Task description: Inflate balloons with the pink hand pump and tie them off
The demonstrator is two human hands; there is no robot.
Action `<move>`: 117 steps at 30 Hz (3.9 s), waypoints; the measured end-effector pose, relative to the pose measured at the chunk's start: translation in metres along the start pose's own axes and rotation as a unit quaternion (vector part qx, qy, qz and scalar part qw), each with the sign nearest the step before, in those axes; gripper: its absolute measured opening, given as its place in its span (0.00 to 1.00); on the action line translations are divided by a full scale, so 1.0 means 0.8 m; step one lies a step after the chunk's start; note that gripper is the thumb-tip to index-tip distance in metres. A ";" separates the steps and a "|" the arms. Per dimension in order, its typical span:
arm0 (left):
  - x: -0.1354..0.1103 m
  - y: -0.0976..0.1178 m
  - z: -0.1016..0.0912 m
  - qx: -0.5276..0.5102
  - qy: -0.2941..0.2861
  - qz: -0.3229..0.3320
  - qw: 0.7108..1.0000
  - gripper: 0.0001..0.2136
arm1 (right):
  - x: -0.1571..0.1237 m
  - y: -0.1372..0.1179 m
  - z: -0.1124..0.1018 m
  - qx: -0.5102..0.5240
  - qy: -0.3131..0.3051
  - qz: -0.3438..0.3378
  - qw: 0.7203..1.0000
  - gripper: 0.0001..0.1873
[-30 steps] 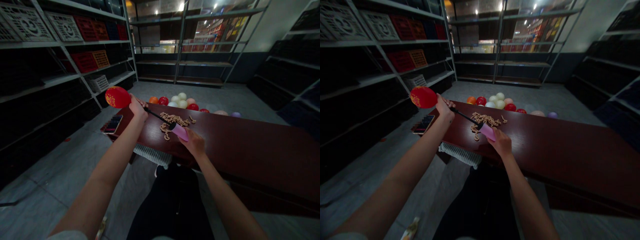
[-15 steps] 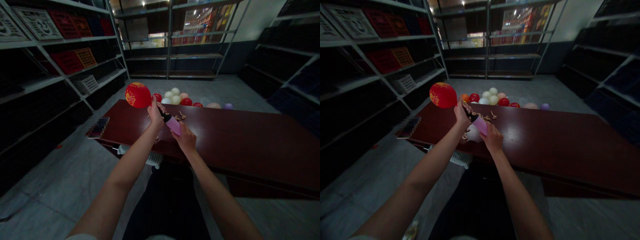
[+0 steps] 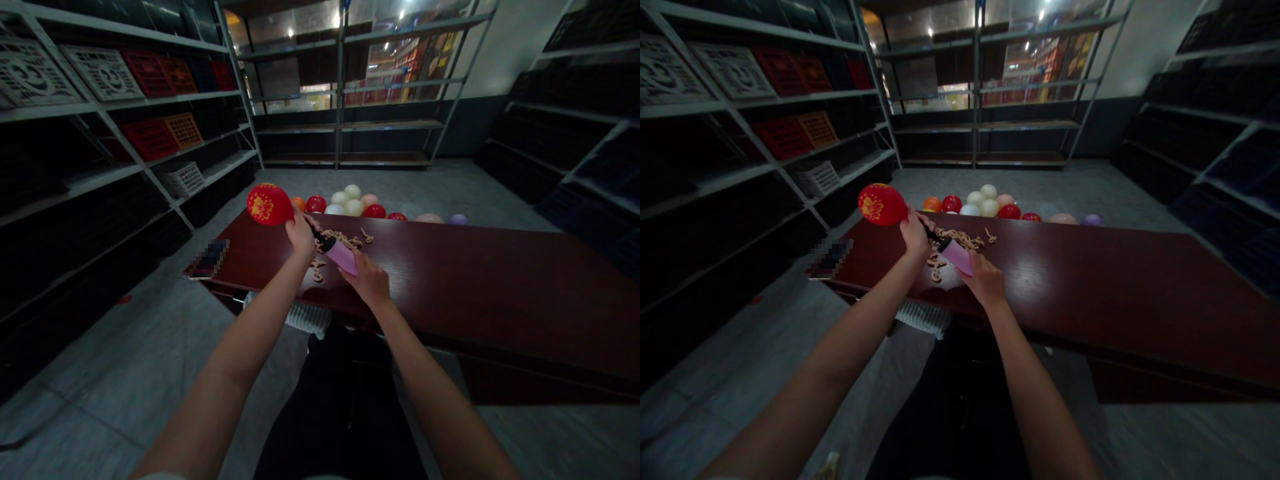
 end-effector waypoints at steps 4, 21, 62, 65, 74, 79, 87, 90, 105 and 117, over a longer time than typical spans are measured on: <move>0.025 0.038 -0.033 -0.017 0.071 -0.001 0.997 0.23 | -0.002 -0.006 -0.003 -0.002 0.004 -0.040 0.999 0.24; 0.069 0.091 -0.033 -0.023 0.099 0.051 0.994 0.24 | -0.003 0.001 -0.006 -0.043 0.002 -0.028 0.999 0.23; 0.074 0.106 -0.073 0.001 0.125 0.026 0.992 0.26 | -0.002 -0.010 -0.010 -0.007 0.003 -0.078 0.997 0.23; 0.067 0.100 -0.057 -0.011 0.124 0.033 0.992 0.26 | -0.002 -0.003 -0.011 -0.015 0.011 -0.053 0.998 0.23; 0.025 0.016 -0.012 -0.005 0.073 0.006 0.997 0.26 | -0.002 0.006 -0.001 -0.027 0.000 -0.020 0.999 0.24; -0.007 -0.031 0.004 0.000 0.045 -0.014 0.999 0.27 | 0.000 0.008 -0.002 -0.023 -0.008 0.005 1.000 0.25; 0.002 -0.019 -0.005 0.014 0.048 -0.010 0.999 0.27 | 0.001 0.000 0.001 -0.014 -0.016 -0.017 1.000 0.26; 0.006 -0.011 -0.015 0.004 0.057 -0.011 0.998 0.27 | -0.002 -0.001 0.002 -0.010 -0.017 -0.028 0.999 0.27; 0.069 0.105 -0.078 -0.013 0.111 0.040 0.993 0.27 | -0.004 -0.015 -0.010 -0.019 0.002 -0.098 0.995 0.24; 0.064 0.089 -0.026 -0.022 0.094 0.044 0.994 0.28 | -0.003 0.001 -0.009 -0.018 0.056 -0.045 0.997 0.22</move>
Point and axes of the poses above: each hand's wrist, its own x-axis towards the middle knuckle, its own z-axis out of the palm, y = z × x, the point moved 3 cm from there along x, towards the middle knuckle, and after that the axes turned 5 degrees about -y, right-handed, at the moved point
